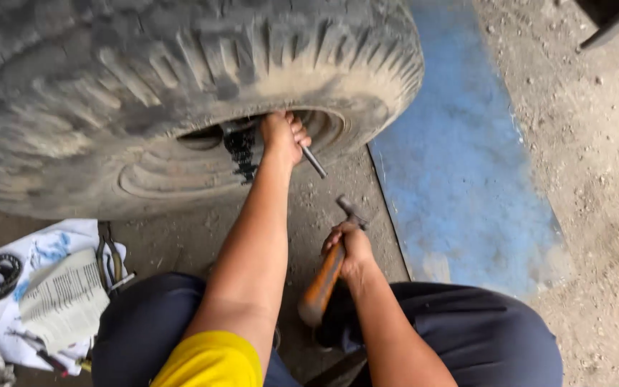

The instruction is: Repairing a wheel hub assembly using a hammer and metal punch to seat or remove components

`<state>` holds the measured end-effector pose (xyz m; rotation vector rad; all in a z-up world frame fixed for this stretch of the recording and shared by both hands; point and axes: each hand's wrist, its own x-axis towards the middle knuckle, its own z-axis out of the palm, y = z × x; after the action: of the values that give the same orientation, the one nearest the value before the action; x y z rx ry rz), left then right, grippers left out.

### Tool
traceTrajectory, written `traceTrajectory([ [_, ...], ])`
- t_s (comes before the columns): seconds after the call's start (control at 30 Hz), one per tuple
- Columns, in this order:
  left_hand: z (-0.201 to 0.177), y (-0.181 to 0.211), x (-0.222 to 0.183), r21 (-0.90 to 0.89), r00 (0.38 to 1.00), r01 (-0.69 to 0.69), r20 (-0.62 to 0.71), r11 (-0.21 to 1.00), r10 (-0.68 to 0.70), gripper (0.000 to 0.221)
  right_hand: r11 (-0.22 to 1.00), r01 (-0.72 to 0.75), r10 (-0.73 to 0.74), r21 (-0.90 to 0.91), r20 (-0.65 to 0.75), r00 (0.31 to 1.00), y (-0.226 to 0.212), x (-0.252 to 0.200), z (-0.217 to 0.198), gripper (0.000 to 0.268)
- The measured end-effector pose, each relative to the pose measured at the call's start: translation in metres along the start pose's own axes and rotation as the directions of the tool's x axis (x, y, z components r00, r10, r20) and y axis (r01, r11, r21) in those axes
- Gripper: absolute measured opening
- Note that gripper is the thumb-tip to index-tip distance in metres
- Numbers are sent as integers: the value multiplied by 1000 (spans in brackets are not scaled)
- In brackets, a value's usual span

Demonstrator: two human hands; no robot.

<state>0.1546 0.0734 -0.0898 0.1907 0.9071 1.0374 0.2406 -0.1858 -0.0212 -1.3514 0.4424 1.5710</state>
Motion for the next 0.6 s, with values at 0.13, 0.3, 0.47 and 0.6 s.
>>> traceTrajectory([
  [0.13, -5, 3, 9, -22, 1000, -17, 12, 1000, 17, 37, 963, 168, -90, 209, -339, 937, 12, 84, -49, 16],
  [0.3, 1, 12, -5, -11, 999, -25, 40, 1000, 25, 36, 994, -28, 60, -102, 325, 944, -3, 28, -14, 24],
  [0.47, -11, -2, 0, -6, 999, 13, 29, 1000, -13, 37, 985, 152, -152, -76, 4, 988, 16, 69, -53, 23],
  [0.6, 4, 13, 6, -18, 998, -27, 53, 999, 28, 39, 995, 62, -61, 72, -23, 998, 3, 67, -29, 21],
])
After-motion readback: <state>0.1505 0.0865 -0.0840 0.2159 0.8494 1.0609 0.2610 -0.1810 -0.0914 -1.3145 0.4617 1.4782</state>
